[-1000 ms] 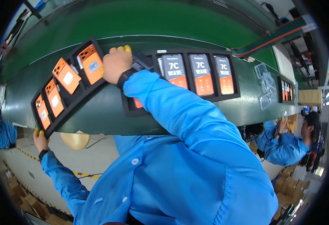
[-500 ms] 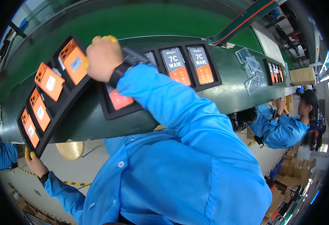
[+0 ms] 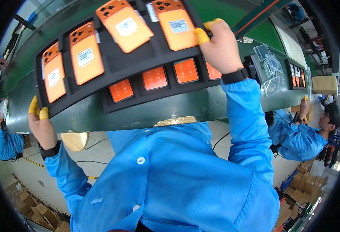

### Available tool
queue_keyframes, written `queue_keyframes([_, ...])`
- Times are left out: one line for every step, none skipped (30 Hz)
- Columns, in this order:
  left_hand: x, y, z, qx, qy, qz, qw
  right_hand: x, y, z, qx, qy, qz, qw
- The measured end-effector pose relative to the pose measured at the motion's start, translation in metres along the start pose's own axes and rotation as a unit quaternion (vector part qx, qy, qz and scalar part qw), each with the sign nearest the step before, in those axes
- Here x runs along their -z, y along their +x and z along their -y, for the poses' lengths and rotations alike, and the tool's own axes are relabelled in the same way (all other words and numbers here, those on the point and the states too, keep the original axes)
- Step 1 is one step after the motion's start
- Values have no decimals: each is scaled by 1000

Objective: Inspecting and placing mobile phones onto a production line conveyor belt.

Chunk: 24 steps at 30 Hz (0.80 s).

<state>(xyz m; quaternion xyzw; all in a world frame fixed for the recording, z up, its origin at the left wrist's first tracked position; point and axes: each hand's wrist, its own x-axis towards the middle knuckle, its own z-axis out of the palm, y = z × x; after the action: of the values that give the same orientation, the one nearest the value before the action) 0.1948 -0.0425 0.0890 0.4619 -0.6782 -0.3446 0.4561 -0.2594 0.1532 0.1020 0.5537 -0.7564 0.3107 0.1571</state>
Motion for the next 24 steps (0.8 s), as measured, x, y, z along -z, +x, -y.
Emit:
queue_keyframes([-10, -4, 0, -1, -6, 16, 1000, 3, -10, -10, -7, -8, -2, 1000])
queue_keyframes([-23, -7, -3, 11, -14, 26, 1000, 6, -19, -20, -15, -17, -6, 1000])
queue_keyframes([-35, -11, -3, 13, -12, 33, 999, 11, -26, -27, -26, -26, 3, 999])
queue_keyframes([-46, -16, -2, 15, -10, 39, 999, 13, -35, -38, -39, -31, 4, 999])
queue_keyframes([-57, -21, -3, 29, -9, 51, 998, 18, -43, -44, -69, -28, 11, 997])
queue_keyframes([-68, -28, -3, 26, -9, 50, 998, 22, -49, -48, -98, -23, 19, 995])
queue_keyframes([-76, -37, -4, 27, -2, 54, 998, 24, -57, -57, -100, -20, 21, 995])
queue_keyframes([-86, -43, -5, 24, 5, 59, 998, 26, -66, -68, -109, -24, 16, 994])
queue_keyframes([-98, -51, -4, 41, -12, 67, 997, 29, -73, -76, -117, -36, 12, 992])
queue_keyframes([-106, -59, -1, 55, -8, 80, 995, 31, -81, -80, -119, -41, 11, 992])
queue_keyframes([-114, -66, 2, 52, 3, 80, 995, 31, -89, -87, -132, -39, 12, 990])
queue_keyframes([-121, -73, 5, 49, 13, 80, 996, 30, -97, -93, -146, -39, 13, 988])
queue_keyframes([-126, -81, 8, 52, 21, 80, 995, 26, -106, -101, -142, -36, 15, 989])
queue_keyframes([-129, -86, 14, 49, 21, 83, 995, 21, -116, -108, -149, -50, 25, 987])
queue_keyframes([-133, -90, 20, 57, 48, 90, 993, 14, -126, -114, -174, -31, 23, 984])
queue_keyframes([-135, -93, 24, 64, 74, 96, 991, 10, -132, -118, -198, -12, 21, 980])
queue_keyframes([-139, -96, 20, 74, 35, 86, 993, 13, -131, -115, -200, -18, 34, 979])
queue_keyframes([-140, -97, 18, 71, 33, 89, 993, 13, -131, -115, -202, -21, 31, 979])
queue_keyframes([-141, -98, 17, 85, 32, 83, 992, 13, -130, -116, -208, -4, 34, 978])
queue_keyframes([-139, -99, 15, 97, 32, 78, 992, 15, -130, -115, -215, 14, 36, 976])
queue_keyframes([-139, -100, 15, 102, 8, 86, 991, 17, -129, -114, -226, 25, 38, 973])
queue_keyframes([-138, -102, 19, 89, 19, 88, 992, 17, -129, -115, -230, 18, 31, 973])
queue_keyframes([-138, -105, 17, 96, 14, 89, 991, 15, -132, -120, -231, 23, 29, 972])
queue_keyframes([-136, -107, 13, 104, 9, 89, 991, 13, -135, -123, -232, 27, 28, 972])
